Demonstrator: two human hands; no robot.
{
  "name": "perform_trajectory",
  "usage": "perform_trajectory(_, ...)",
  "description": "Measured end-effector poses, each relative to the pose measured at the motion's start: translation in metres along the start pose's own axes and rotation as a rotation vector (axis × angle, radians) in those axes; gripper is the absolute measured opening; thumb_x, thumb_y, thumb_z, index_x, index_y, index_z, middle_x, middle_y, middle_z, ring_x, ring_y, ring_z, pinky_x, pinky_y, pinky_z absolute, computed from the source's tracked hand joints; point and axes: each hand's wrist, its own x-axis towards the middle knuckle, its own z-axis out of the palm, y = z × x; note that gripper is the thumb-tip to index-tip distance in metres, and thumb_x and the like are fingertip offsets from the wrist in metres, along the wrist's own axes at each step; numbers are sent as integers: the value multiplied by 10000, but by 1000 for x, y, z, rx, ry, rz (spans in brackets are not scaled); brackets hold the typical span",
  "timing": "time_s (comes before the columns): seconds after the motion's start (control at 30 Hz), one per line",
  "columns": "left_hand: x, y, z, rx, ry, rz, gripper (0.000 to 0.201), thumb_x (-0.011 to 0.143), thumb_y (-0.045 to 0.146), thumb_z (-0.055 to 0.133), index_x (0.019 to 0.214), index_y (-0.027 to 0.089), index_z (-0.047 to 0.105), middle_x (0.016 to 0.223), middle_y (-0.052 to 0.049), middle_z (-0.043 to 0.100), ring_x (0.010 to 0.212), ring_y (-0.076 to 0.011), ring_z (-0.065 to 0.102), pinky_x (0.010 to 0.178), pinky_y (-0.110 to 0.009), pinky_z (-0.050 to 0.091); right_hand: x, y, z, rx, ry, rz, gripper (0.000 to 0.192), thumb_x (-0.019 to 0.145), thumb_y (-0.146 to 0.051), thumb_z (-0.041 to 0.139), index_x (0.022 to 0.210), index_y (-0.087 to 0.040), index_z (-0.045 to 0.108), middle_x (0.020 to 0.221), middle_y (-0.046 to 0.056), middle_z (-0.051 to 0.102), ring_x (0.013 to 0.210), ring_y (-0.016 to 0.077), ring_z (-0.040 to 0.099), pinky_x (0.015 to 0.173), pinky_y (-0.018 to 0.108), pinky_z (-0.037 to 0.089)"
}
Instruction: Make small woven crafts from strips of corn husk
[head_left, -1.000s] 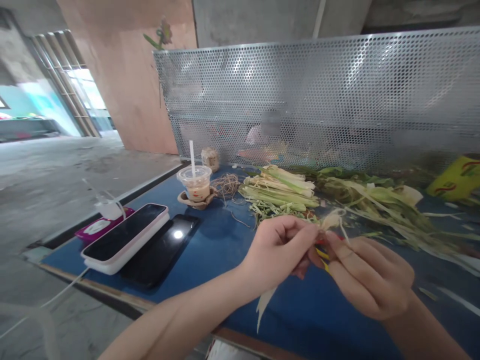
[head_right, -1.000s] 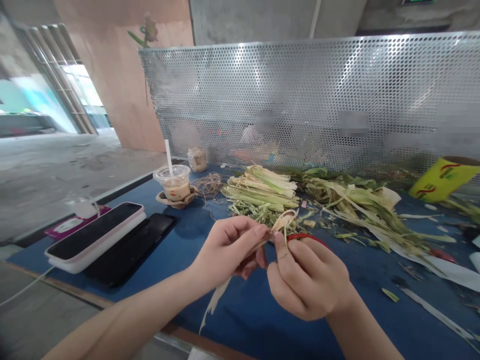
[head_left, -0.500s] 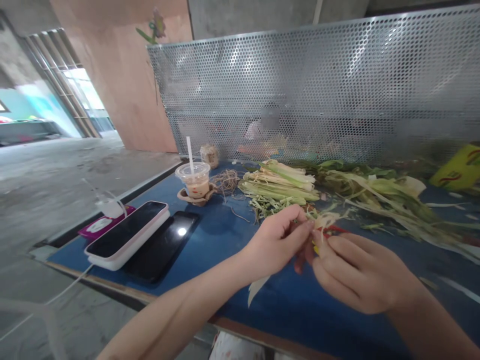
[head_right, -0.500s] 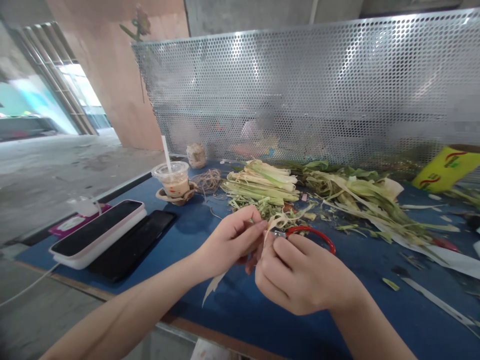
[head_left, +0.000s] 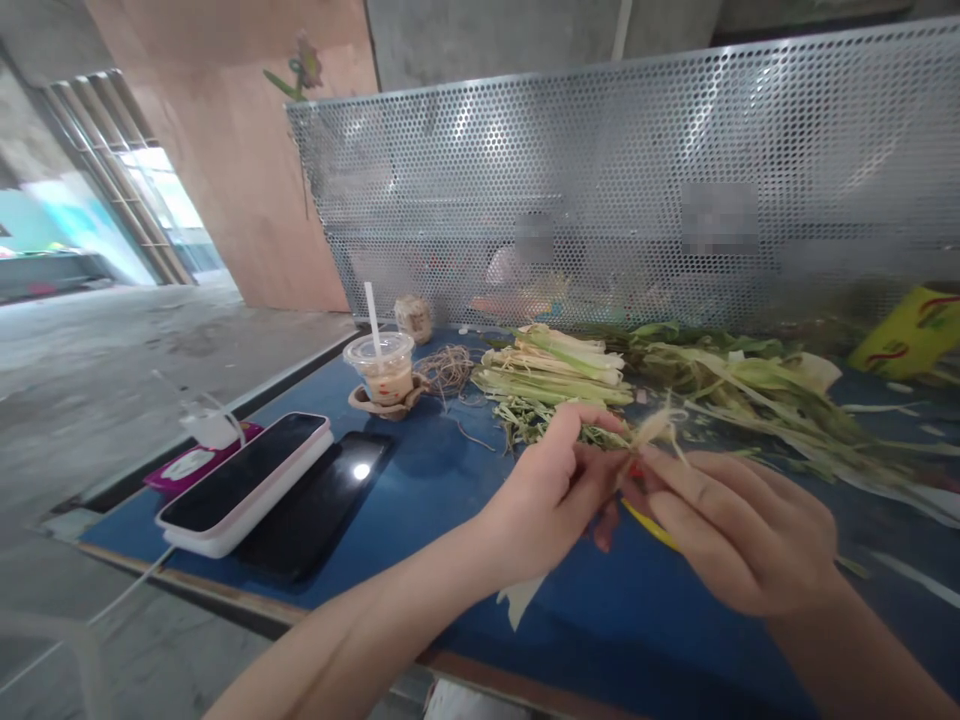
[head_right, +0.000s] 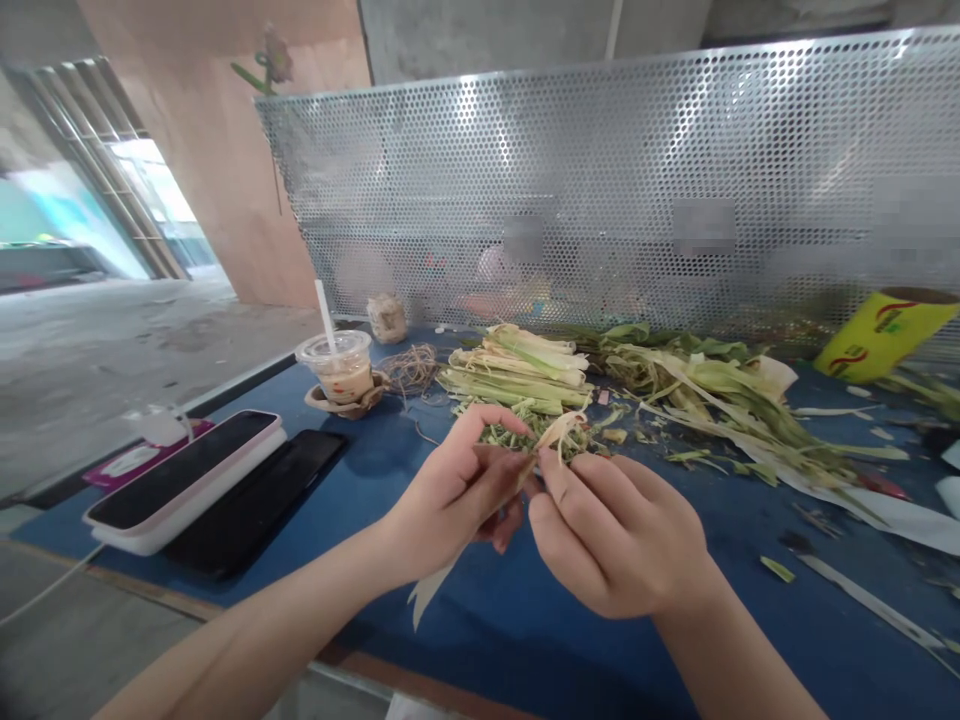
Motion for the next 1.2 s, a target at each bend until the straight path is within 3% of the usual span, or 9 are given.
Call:
perform_trajectory(0.33, -4, 3, -1, 283, -18, 116, 224, 894, 257, 316, 1082, 197, 421, 610, 28, 498, 470, -61, 463, 507, -181, 399, -1, 0, -3, -46, 36, -13, 203, 630, -168, 707, 702, -218, 525, 644, 46, 690, 548, 183, 603, 481, 307, 488)
perform_trajectory(0.53, -3, 4, -2, 270, -8, 144, 207, 891, 285, 330, 1028, 184, 447, 668, -10, 590, 457, -63, 454, 489, -184, 407, -1, 0, -5, 36, 61, -17, 147, 699, -122, 613, 678, -233, 519, 578, -18, 647, 551, 159, 590, 491, 289, 489)
perform_trajectory(0.67, -4, 4, -3, 291, -24, 147, 189, 890, 250, 327, 1031, 201, 442, 686, 1, 584, 450, -50, 472, 498, -168, 408, 5, 1, -5, 28, 68, -57, 202, 658, -60, 629, 636, -238, 538, 523, -41, 620, 500, 146, 566, 437, 271, 452)
perform_trajectory(0.9, -5, 3, -5, 210, -50, 113, 163, 888, 221, 331, 1038, 212, 396, 647, 26, 555, 420, -39, 489, 483, -154, 395, 0, 0, -5, 55, 41, -59, 175, 669, -84, 626, 638, -230, 534, 572, -22, 640, 555, 163, 588, 461, 283, 474)
perform_trajectory(1.2, -3, 2, -5, 163, -65, 49, 254, 897, 304, 326, 1074, 200, 477, 748, -18, 611, 440, -44, 507, 483, -173, 418, 2, 1, -9, 70, 45, -74, 132, 682, -95, 596, 662, -211, 536, 584, 21, 653, 588, 182, 585, 464, 295, 464)
